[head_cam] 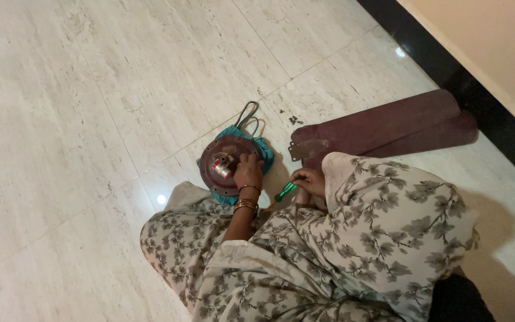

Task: The person sits on the floor and uses a screwdriver to tighten screws on the motor housing of a ceiling fan. They adjust the fan blades and continue to work on the motor assembly throughout the clip.

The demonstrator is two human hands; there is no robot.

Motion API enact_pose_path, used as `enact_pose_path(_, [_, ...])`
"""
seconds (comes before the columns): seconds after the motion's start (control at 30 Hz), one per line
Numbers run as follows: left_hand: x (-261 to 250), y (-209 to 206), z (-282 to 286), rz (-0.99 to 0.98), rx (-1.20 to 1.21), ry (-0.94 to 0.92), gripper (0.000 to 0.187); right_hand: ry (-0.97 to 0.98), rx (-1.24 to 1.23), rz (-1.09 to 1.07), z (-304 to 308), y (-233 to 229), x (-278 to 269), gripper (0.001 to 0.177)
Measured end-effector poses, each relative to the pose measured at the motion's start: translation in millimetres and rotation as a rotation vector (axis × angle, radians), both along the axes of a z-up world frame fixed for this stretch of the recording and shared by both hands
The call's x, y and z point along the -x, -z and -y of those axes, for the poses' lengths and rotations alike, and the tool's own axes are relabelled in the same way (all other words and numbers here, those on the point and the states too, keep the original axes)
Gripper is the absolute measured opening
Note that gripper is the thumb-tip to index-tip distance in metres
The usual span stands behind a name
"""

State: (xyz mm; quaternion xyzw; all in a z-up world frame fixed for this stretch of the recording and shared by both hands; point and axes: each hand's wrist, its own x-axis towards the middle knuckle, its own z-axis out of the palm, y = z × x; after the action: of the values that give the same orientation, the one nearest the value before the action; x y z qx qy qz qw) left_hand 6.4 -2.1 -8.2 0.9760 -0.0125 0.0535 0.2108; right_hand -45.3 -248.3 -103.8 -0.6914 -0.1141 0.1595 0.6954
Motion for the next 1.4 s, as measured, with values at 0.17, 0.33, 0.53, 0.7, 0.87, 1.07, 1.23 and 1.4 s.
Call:
enact_pose_path(0.17, [4.0,-0.9,-2.1,0.072,0.032,0.114,0.021,0.005,0.027,0.052,1.8,0.3,4.6,0.013])
enact_pose_path(0.33, [-2.4,-4.4,-0.4,-0.077,-0.011,-0.026,0.022,0.021,0.049,0.02,-3.9,-3.0,1.0,0.013])
enact_pose_path(0.53, [4.1,-3.5,-1.2,0.112,-0.053,0.153,0.022,-0.007,0.062,0.056,-1.2,-3.1,1.9,0.012])
enact_pose_path(0.7, [-3.4,-7.8,3.5,-0.076,-0.088,-0.043,0.028,0.054,0.102,-0.009,-3.6,-3.8,2.4,0.011])
enact_pose_path(0.87, [-11.2,9.1,1.2,-0.049,-0.161,0.043,0.015,0.016,0.073,0.06,-0.7,-4.1,1.7,0.011])
enact_pose_path(1.07, [-4.0,-1.8,-13.3,0.089,-0.126,0.287,0.008,0.007,0.127,0.004,-0.4,-18.8,2.5,0.013])
enact_pose_path(1.23, [1.0,-14.3,-0.5,0.041,-0.073,0.06,0.021,-0.023,0.095,-0.027,-5.5,-33.0,1.1,0.012])
enact_pose_path(1.4, [-11.8,6.9,6.8,0.066,-0.235,0.081,0.014,-0.034,0.031,-0.029,-4.7,-39.1,2.0,0.014])
